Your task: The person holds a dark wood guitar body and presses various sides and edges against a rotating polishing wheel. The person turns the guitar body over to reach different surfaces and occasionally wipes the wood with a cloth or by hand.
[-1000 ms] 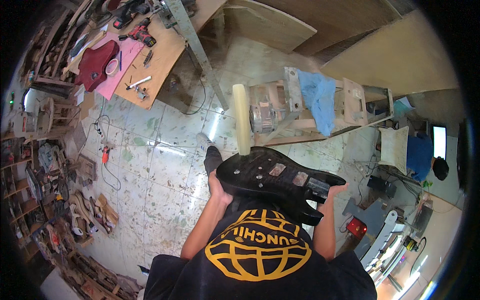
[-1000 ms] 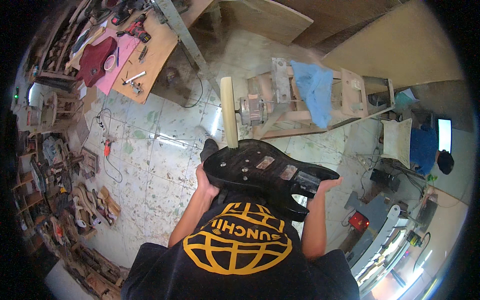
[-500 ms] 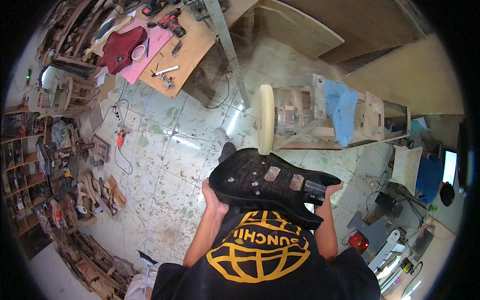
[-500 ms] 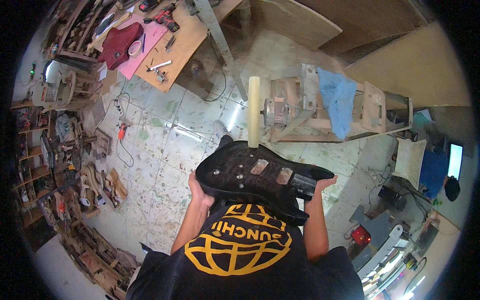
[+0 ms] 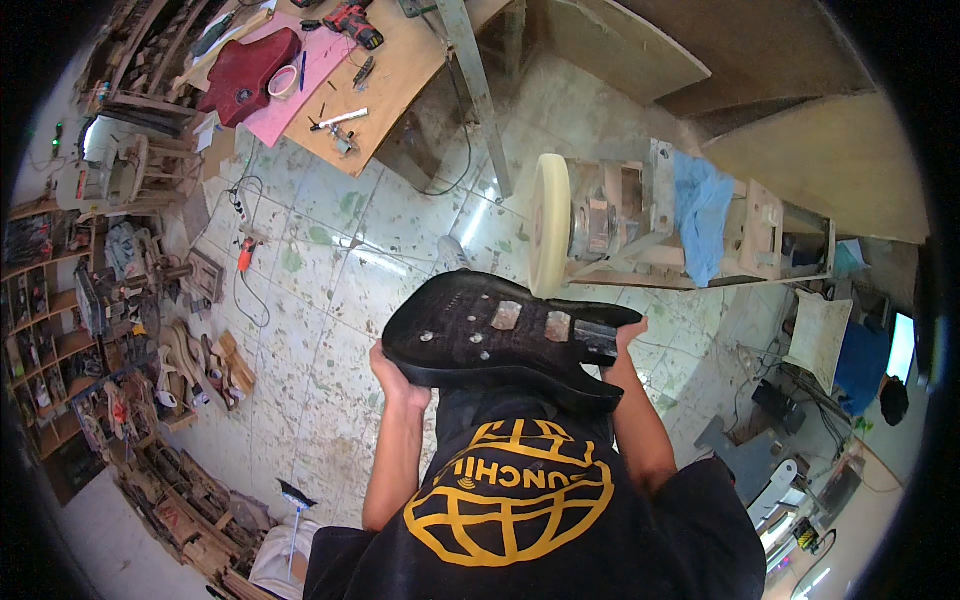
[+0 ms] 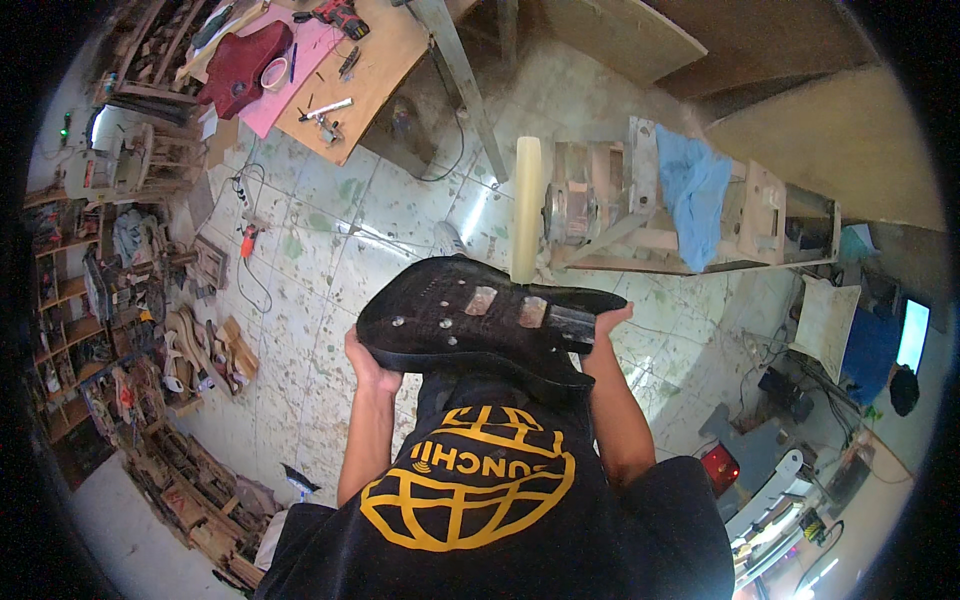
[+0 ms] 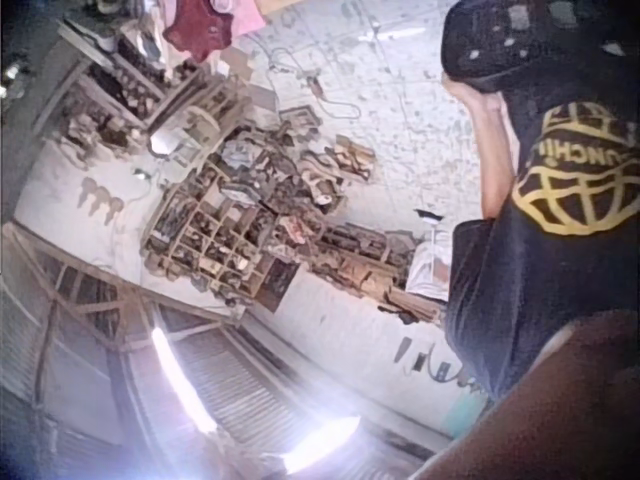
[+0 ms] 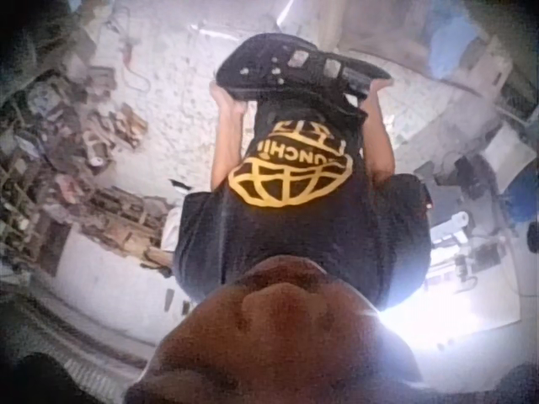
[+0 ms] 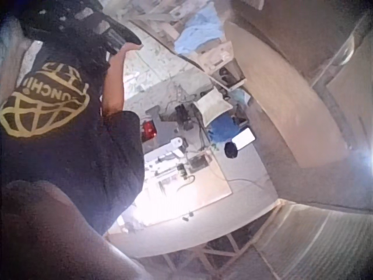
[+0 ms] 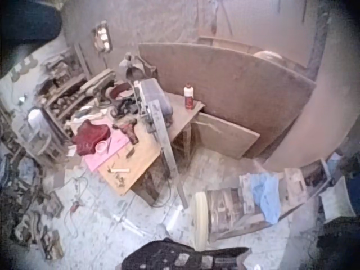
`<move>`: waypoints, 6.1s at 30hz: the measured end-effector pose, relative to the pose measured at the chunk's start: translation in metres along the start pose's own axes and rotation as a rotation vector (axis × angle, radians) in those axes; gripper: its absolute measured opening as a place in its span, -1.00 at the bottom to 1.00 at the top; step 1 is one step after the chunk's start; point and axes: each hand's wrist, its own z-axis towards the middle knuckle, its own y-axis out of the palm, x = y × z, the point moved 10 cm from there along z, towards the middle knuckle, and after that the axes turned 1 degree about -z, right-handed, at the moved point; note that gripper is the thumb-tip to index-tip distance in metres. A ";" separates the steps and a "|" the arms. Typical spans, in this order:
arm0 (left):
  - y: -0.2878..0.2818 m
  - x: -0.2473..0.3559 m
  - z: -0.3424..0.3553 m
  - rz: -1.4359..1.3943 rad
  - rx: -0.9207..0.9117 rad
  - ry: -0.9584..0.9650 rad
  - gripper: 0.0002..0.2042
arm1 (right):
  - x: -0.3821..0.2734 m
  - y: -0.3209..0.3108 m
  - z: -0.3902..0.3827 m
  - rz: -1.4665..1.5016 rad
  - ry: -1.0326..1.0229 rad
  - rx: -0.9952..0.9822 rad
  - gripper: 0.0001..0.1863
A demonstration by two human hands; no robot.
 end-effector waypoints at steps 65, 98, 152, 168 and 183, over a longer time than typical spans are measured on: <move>0.063 0.198 -0.197 -0.861 -0.871 0.928 -0.37 | -0.067 0.321 -0.477 -0.182 -0.064 -1.596 -0.11; 0.283 0.102 -0.357 1.026 -0.630 1.945 0.13 | -0.065 0.301 -0.424 -0.527 -0.803 -1.565 -0.54; 0.249 0.076 -0.253 1.160 -0.525 1.754 -0.25 | -0.111 0.284 -0.390 -0.474 -0.575 -1.317 -0.57; 0.241 0.013 -0.285 1.093 -0.604 1.694 -0.23 | -0.166 0.296 -0.387 -0.504 -0.557 -1.159 -0.43; 0.294 -0.006 -0.240 0.936 -1.153 1.247 -0.24 | -0.264 0.188 -0.465 -0.130 -1.081 -0.699 -0.33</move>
